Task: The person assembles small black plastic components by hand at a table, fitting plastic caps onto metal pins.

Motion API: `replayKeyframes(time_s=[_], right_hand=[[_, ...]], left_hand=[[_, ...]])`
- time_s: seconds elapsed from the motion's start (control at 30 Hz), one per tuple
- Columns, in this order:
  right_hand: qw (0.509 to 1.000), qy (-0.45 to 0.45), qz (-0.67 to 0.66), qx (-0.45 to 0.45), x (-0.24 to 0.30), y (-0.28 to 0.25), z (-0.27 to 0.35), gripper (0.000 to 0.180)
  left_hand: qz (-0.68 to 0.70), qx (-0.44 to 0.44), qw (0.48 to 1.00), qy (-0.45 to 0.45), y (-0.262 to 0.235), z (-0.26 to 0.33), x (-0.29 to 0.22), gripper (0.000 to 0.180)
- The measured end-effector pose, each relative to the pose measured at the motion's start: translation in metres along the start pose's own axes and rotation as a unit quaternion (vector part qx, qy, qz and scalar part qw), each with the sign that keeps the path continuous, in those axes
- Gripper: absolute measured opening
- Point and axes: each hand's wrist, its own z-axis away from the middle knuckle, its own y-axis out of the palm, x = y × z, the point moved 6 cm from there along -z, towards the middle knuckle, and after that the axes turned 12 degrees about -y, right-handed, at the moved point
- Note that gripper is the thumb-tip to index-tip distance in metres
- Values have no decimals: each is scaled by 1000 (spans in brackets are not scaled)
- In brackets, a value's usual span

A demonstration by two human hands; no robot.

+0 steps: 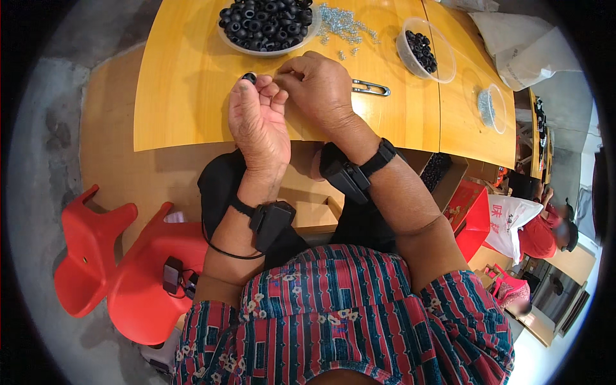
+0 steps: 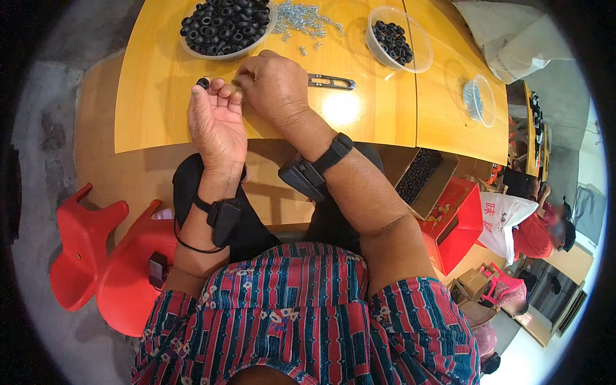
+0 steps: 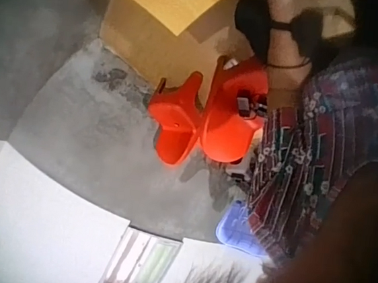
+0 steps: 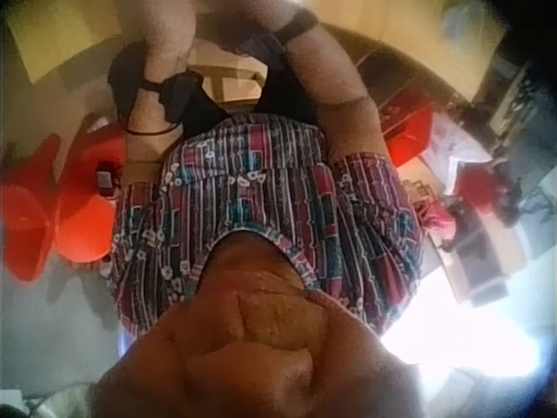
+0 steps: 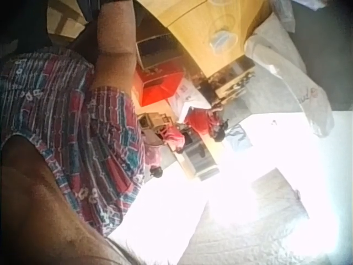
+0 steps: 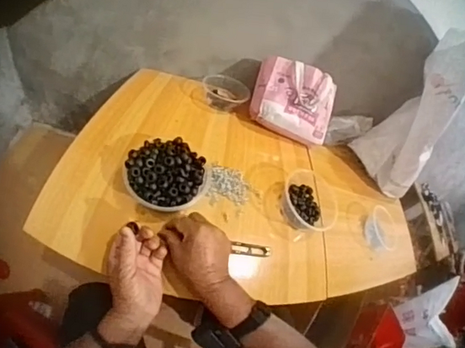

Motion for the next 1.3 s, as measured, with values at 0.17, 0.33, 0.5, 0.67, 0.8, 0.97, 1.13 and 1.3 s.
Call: replayKeyframes(time_s=[0.17,0.33,0.5,0.67,0.8,0.97,1.13,1.3], right_hand=[[1000,-13,8,-6,-1,-3,2,12],[992,-75,95,19,5,-2,10,12],[993,-45,-84,-66,-15,-25,18,6],[853,143,-492,-99,-19,-41,31,4],[810,193,-543,-110,-12,-49,37,6],[803,191,-552,-114,-4,-51,39,8],[798,161,-565,-134,-3,-47,41,8],[787,179,-572,-146,-5,-42,44,10]], left_hand=[[-10,22,1000,-9,4,-1,2,26],[-43,47,998,-29,5,-1,6,25],[-56,79,993,-63,10,-3,12,24],[-48,146,982,-114,20,0,16,26],[-78,186,973,-110,25,1,20,28],[-64,166,973,-148,22,3,29,31],[-71,164,970,-162,23,5,32,32],[-58,168,970,-165,23,5,32,33]])
